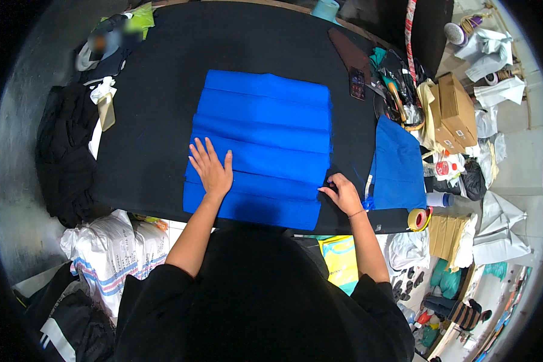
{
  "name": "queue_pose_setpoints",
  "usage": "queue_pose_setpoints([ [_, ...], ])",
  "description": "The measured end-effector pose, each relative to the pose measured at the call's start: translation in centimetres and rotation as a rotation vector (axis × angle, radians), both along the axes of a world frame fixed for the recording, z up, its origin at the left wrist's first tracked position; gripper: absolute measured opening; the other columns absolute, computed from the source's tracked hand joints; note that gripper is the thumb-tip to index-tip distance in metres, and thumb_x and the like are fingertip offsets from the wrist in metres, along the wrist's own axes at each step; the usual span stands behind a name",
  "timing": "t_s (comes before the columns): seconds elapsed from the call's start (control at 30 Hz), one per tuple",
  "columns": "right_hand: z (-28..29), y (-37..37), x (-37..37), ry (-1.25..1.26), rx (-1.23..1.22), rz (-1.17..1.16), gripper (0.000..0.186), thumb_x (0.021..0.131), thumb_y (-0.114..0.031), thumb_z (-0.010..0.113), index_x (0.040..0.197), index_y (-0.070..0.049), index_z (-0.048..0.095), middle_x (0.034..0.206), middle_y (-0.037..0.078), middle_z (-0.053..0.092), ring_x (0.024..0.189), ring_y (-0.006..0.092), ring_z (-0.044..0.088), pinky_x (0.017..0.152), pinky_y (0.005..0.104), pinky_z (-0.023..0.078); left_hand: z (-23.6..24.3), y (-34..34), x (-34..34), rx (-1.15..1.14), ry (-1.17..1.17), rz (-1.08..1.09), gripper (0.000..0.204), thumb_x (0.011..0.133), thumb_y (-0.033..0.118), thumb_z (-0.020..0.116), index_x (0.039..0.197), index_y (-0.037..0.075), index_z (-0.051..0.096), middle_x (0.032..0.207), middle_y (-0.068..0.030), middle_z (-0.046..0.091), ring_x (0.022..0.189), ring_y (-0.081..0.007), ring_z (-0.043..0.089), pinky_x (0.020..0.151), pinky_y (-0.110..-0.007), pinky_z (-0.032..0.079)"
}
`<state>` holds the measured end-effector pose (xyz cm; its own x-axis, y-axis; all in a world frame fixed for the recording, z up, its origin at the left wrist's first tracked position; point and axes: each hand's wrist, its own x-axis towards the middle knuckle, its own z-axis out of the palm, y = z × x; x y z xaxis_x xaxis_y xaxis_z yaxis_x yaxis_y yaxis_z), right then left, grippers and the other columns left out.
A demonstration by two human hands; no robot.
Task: The person cuts a folded blue fabric on a black table using red-handled scissors. They repeatedly trim the edges, adjust the fabric, and remove small cut pieces. The person also uses a pink seam ripper to pull threads from the fabric edges.
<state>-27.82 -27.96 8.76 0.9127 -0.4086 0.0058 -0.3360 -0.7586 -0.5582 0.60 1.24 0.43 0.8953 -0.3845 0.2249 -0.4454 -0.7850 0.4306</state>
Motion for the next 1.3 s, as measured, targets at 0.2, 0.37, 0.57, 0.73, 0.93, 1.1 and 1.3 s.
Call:
queue_pose_setpoints([
  [0.2, 1.0, -5.2, -6.3, 0.086, -0.124, -0.044, 0.022, 0.093, -0.023, 0.079, 0.091, -0.002, 0.075, 0.094, 0.016, 0.07, 0.089, 0.0389, 0.069, 0.079, 0.0474, 0.054, 0.2, 0.2, -0.2, -0.004, -0.018, -0.002, 0.083, 0.11, 0.05, 0.05, 0.168, -0.001, 0.02, 0.176, -0.0279, 0.007, 0.163, -0.0478, -0.001, 0.13, -0.063, 0.003],
  [0.37, 0.6, -5.1, -7.3, -0.227, 0.138, -0.17, 0.012, 0.104, -0.01, 0.066, 0.102, 0.001, 0.068, 0.13, 0.018, 0.072, 0.118, 0.0292, 0.069, 0.101, 0.0376, 0.053, -0.3, 0.1, -0.1, 0.011, -0.083, 0.014, 0.082, 0.11, 0.049, 0.05, 0.168, -0.001, 0.021, 0.176, -0.028, 0.009, 0.163, -0.0483, 0.001, 0.13, -0.063, 0.004],
  [0.57, -3.7, -0.7, -3.1, -0.331, 1.191, -0.353, 0.021, 0.114, -0.021, 0.055, 0.105, -0.004, 0.063, 0.098, 0.005, 0.076, 0.077, 0.0118, 0.063, 0.075, 0.0279, 0.052, -0.3, -0.3, -0.1, 0.036, -0.09, 0.007, 0.081, 0.11, 0.048, 0.05, 0.168, 0.0, 0.022, 0.176, -0.0274, 0.01, 0.163, -0.0488, 0.002, 0.13, -0.062, 0.007],
  [0.73, 0.8, -5.1, -8.0, -0.043, 0.093, -0.269, 0.021, 0.097, -0.022, 0.079, 0.098, -0.002, 0.072, 0.09, 0.014, 0.066, 0.072, 0.026, 0.061, 0.067, 0.0379, 0.049, -0.5, -0.1, -0.2, 0.034, -0.115, 0.025, 0.08, 0.11, 0.049, 0.05, 0.168, 0.0, 0.024, 0.176, -0.0271, 0.012, 0.163, -0.0484, 0.004, 0.13, -0.062, 0.008],
  [0.93, 0.9, -4.4, -7.9, 0.076, -0.195, -0.048, 0.017, 0.094, -0.02, 0.081, 0.095, -0.004, 0.077, 0.115, 0.014, 0.068, 0.098, 0.0282, 0.069, 0.077, 0.0381, 0.052, -0.4, -0.3, -0.5, 0.042, -0.105, 0.024, 0.078, 0.11, 0.048, 0.05, 0.168, 0.001, 0.026, 0.176, -0.0273, 0.013, 0.163, -0.0488, 0.006, 0.129, -0.063, 0.01],
  [1.1, 0.6, -0.2, -2.7, -0.422, 0.938, -0.195, 0.016, 0.109, -0.019, 0.063, 0.106, -0.006, 0.072, 0.13, 0.008, 0.071, 0.117, 0.0145, 0.065, 0.09, 0.0288, 0.052, -0.5, -0.4, -0.2, 0.042, -0.132, 0.026, 0.078, 0.11, 0.048, 0.05, 0.168, 0.001, 0.026, 0.176, -0.0275, 0.014, 0.162, -0.049, 0.007, 0.129, -0.063, 0.01],
  [1.3, -4.5, -2.8, -5.8, -0.144, 0.923, -0.492, 0.022, 0.113, -0.024, 0.057, 0.101, -0.008, 0.066, 0.099, 0.007, 0.073, 0.09, 0.0162, 0.066, 0.079, 0.0328, 0.055, -0.6, -0.5, -0.1, 0.031, -0.137, 0.007, 0.078, 0.11, 0.049, 0.051, 0.167, 0.001, 0.027, 0.176, -0.0273, 0.014, 0.162, -0.0491, 0.007, 0.129, -0.064, 0.011],
])
